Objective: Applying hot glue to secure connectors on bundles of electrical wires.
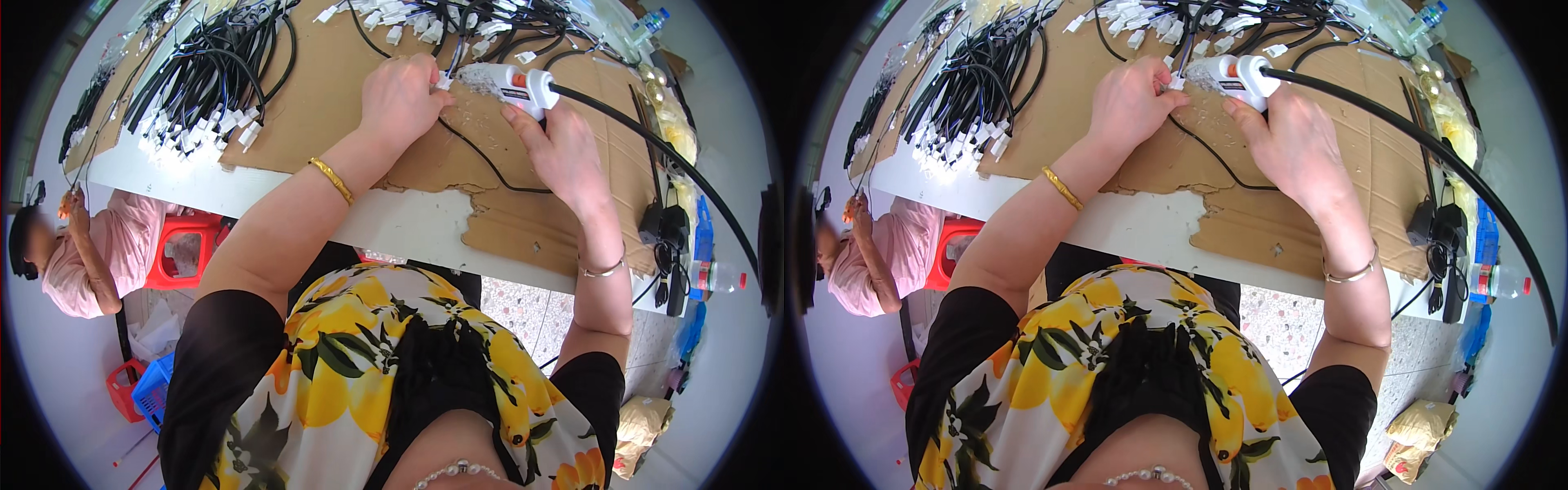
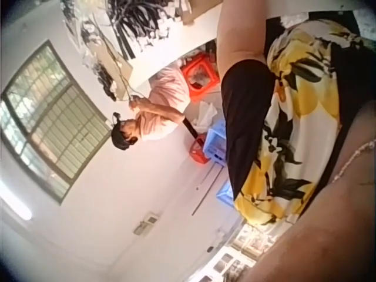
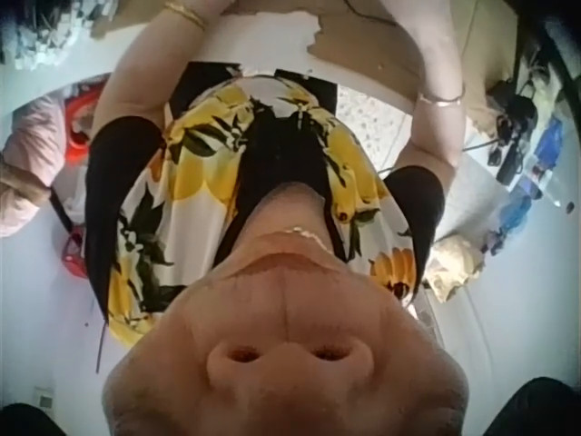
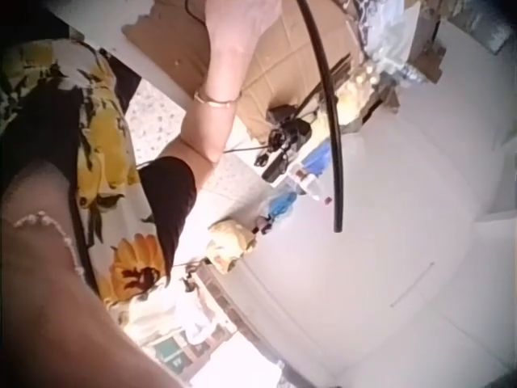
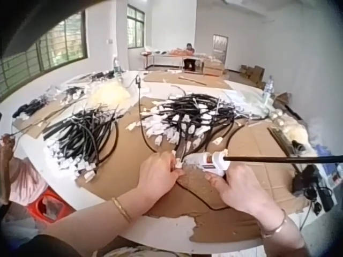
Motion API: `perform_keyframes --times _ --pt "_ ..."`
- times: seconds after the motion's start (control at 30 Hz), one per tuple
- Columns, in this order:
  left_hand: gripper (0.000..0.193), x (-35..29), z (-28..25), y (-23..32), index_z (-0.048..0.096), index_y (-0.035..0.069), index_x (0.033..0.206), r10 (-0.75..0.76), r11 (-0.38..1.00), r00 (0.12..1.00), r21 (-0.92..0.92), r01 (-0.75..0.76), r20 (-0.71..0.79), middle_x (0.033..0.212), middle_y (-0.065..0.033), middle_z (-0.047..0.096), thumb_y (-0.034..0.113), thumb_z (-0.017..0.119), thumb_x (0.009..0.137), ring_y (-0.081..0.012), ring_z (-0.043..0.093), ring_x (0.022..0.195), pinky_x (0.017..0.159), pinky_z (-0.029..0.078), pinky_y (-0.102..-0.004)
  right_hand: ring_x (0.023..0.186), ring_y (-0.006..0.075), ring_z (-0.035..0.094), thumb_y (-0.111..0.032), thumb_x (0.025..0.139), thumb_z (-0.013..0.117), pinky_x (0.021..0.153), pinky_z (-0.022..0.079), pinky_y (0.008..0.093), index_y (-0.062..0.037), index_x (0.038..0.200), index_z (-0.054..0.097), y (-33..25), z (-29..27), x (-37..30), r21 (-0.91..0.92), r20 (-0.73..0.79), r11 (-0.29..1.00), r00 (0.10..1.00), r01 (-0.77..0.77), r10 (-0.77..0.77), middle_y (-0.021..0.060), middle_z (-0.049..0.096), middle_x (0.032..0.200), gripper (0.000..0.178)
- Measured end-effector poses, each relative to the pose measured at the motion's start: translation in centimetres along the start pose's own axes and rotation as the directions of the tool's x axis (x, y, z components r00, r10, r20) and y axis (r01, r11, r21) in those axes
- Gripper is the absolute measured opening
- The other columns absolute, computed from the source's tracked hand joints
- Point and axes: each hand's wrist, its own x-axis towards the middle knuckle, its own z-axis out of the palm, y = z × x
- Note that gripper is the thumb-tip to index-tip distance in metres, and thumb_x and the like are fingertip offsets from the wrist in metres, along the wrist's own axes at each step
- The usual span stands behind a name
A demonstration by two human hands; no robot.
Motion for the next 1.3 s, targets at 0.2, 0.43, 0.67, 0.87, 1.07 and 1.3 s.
perform_keyframes --times 0.2,0.43,0.67,0.87,1.07,1.3 --pt "0.022 -0.2 -0.4 0.2 0.059 0.005 0.071 -0.048 0.997 0.997 -0.064 0.052 0.059 0.069 -0.0101 0.061 0.021 0.072 0.063 -0.0274 0.059 0.069 0.061 0.046 -0.0376 0.052 0.0198 0.049 -0.035 0.081 0.057 0.052 0.039 0.033 0.0054 0.08 0.056 0.4 -0.6 0.6 0.039 0.04 0.995 0.995 -0.089 0.087 0.0108 0.05 0.055 0.04" --pt "0.021 0.0 -1.5 -0.4 0.062 0.004 0.076 -0.118 0.971 0.986 -0.194 0.139 0.115 0.068 -0.0095 0.062 0.023 0.067 0.07 -0.0255 0.06 0.065 0.06 0.047 -0.0353 0.054 0.0213 0.05 -0.034 0.081 0.057 0.053 0.04 0.0335 0.0062 0.082 0.056 -0.6 -1.0 0.2 0.028 -0.003 0.999 0.999 -0.034 0.034 0.0123 0.051 0.057 0.04" --pt "0.019 3.2 -6.7 3.0 0.064 0.005 0.079 0.007 0.913 0.996 -0.406 -0.042 -0.088 0.066 -0.0089 0.062 0.023 0.066 0.071 -0.0239 0.06 0.064 0.06 0.046 -0.0352 0.056 0.0255 0.05 -0.033 0.082 0.057 0.055 0.04 0.0361 0.0062 0.082 0.056 -0.8 -1.0 0.3 -0.026 0.011 0.999 0.999 -0.046 0.046 0.0168 0.053 0.061 0.04" --pt "0.019 5.9 -8.6 10.2 0.06 -0.004 0.081 0.526 0.679 0.846 -0.642 -0.355 0.089 0.072 -0.0144 0.062 0.014 0.054 0.08 -0.0182 0.06 0.067 0.062 0.047 -0.0289 0.057 0.0234 0.051 -0.031 0.083 0.056 0.056 0.04 0.0353 0.0044 0.085 0.057 -0.8 -0.6 0.7 0.011 0.013 1.0 1.0 0.006 -0.007 0.0146 0.052 0.059 0.036" --pt "0.023 8.1 -4.9 11.5 0.067 0.008 0.086 0.658 0.732 0.715 -0.422 -0.534 0.236 0.066 -0.0069 0.061 0.024 0.067 0.069 -0.022 0.057 0.061 0.059 0.045 -0.0344 0.053 0.018 0.048 -0.031 0.083 0.056 0.052 0.038 0.0321 0.0024 0.084 0.057 -0.3 -0.3 0.8 -0.014 -0.033 1.0 0.999 -0.001 0.0 0.0089 0.051 0.057 0.034" --pt "0.016 8.2 -7.2 9.6 0.062 0.0 0.075 0.673 0.718 0.656 -0.512 -0.471 0.34 0.071 -0.0184 0.06 0.015 0.059 0.073 -0.0274 0.057 0.063 0.062 0.046 -0.0333 0.051 0.0172 0.047 -0.032 0.083 0.056 0.05 0.037 0.0309 0.0021 0.081 0.056 -0.3 -0.5 0.8 0.024 0.046 0.995 0.995 -0.094 0.093 0.0077 0.051 0.055 0.034"
